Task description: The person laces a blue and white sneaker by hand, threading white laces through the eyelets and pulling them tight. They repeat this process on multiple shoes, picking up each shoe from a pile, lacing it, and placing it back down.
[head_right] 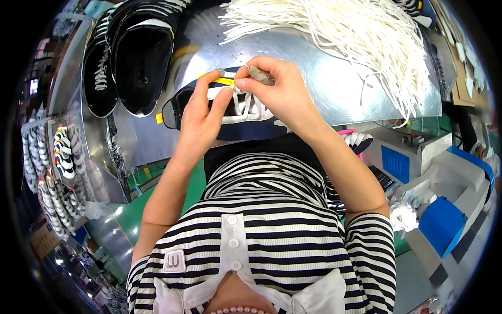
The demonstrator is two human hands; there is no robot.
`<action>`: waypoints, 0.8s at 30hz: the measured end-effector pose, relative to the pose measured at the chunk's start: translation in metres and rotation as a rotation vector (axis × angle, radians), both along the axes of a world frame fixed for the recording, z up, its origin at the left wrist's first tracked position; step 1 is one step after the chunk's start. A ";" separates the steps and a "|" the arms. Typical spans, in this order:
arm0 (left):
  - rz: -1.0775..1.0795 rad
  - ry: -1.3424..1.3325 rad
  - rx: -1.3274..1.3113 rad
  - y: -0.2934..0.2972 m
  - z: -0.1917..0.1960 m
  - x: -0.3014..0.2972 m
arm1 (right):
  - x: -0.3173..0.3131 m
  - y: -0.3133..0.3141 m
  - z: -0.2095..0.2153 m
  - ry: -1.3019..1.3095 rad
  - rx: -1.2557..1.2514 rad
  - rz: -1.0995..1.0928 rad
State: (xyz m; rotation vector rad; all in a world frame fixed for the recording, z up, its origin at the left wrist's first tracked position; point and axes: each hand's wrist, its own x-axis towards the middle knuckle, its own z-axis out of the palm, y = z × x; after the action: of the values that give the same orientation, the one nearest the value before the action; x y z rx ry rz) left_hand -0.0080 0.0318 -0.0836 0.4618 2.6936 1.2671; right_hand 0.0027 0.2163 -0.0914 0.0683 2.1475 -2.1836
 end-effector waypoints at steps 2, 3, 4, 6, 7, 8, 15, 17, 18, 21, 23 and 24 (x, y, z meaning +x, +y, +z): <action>0.043 0.079 -0.050 0.004 -0.003 0.002 | -0.004 -0.001 -0.002 -0.043 -0.096 0.047; 0.061 0.122 -0.033 0.005 -0.005 0.003 | -0.003 0.006 0.005 -0.136 -0.195 0.101; 0.073 0.162 -0.017 0.005 -0.007 0.004 | -0.002 0.012 0.011 -0.231 -0.294 0.148; 0.087 0.074 0.097 0.002 -0.012 0.003 | -0.003 0.022 0.011 -0.250 -0.342 0.210; 0.087 0.033 0.153 0.000 -0.015 0.001 | -0.005 0.026 0.010 -0.256 -0.342 0.197; 0.086 -0.007 0.209 0.000 -0.015 0.000 | -0.006 0.028 0.011 -0.261 -0.342 0.183; 0.115 0.065 0.104 0.005 -0.014 -0.004 | -0.001 0.012 0.013 -0.143 -0.323 0.323; 0.135 0.057 0.057 0.005 -0.015 -0.004 | -0.002 0.004 -0.001 0.038 0.038 0.052; 0.144 0.052 0.034 0.005 -0.015 -0.004 | -0.004 0.004 -0.005 0.023 0.055 0.033; 0.161 0.100 -0.007 0.008 -0.015 -0.001 | -0.010 0.006 -0.012 -0.012 0.137 0.028; 0.151 0.077 -0.039 0.009 -0.012 -0.002 | -0.011 0.005 -0.017 0.058 0.162 0.038; 0.146 0.066 -0.054 0.009 -0.011 -0.002 | -0.011 0.005 -0.018 0.093 0.174 0.043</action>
State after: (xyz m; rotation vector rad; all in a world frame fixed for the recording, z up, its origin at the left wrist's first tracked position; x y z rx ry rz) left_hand -0.0099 0.0412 -0.0950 0.3105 2.8552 1.2300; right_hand -0.0083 0.2217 -0.1094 -0.0700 2.3622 -2.0104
